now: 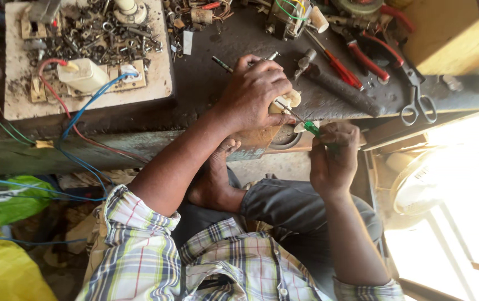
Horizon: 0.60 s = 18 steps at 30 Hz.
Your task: The person is repairing an electrical motor by disassembling and reassembling its components. They use a screwdriver to remove and tighten screws, handle wires, and adjust internal parts of the motor.
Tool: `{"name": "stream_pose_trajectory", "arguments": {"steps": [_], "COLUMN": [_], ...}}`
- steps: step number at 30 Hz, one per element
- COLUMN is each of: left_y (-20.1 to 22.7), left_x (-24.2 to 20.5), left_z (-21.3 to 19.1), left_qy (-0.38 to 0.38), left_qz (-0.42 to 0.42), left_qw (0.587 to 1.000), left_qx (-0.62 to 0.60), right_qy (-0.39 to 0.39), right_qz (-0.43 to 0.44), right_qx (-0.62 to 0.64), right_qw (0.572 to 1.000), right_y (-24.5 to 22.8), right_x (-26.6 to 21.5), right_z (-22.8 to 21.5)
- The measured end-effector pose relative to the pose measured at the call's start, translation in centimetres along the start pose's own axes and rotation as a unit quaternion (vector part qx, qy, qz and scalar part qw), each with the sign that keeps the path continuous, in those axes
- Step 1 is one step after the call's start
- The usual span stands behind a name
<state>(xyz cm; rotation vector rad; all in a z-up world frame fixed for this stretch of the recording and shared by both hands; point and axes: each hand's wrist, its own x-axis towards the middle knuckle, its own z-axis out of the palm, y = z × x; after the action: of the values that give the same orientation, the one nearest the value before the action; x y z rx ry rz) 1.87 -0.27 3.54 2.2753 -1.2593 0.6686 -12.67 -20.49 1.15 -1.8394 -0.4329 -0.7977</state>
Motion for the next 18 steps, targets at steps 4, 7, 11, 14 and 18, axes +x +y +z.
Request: {"name": "stream_pose_trajectory", "arguments": {"steps": [4,7,11,14,18], "left_y": [0.2,0.2,0.2,0.1,-0.3], "left_x": [0.2,0.1,-0.2,-0.2,-0.3], "left_z": [0.3,0.3,0.3,0.9,1.5], "left_qy": [0.010,0.003,0.027,0.038,0.050], "left_qz": [-0.005,-0.011,-0.002,-0.004,0.007], "left_qw": [1.000,1.000,1.000,0.999,0.999], "left_qx": [0.002,-0.014,-0.005,0.001,-0.006], "right_qy": [0.022,0.024,0.015,0.000,0.000], "right_qz": [0.012,0.103,0.126,0.045,0.082], "right_qx": [-0.094,-0.279,-0.293,-0.144,0.065], "right_qw": [0.995,0.954,0.947,0.989,0.994], "right_y": [-0.8,-1.0,0.1,1.5,2.2], "right_x": [0.9,1.6,0.9,-0.4,-1.1], "right_z": [0.1,-0.4,-1.0,-1.7,-1.6]}}
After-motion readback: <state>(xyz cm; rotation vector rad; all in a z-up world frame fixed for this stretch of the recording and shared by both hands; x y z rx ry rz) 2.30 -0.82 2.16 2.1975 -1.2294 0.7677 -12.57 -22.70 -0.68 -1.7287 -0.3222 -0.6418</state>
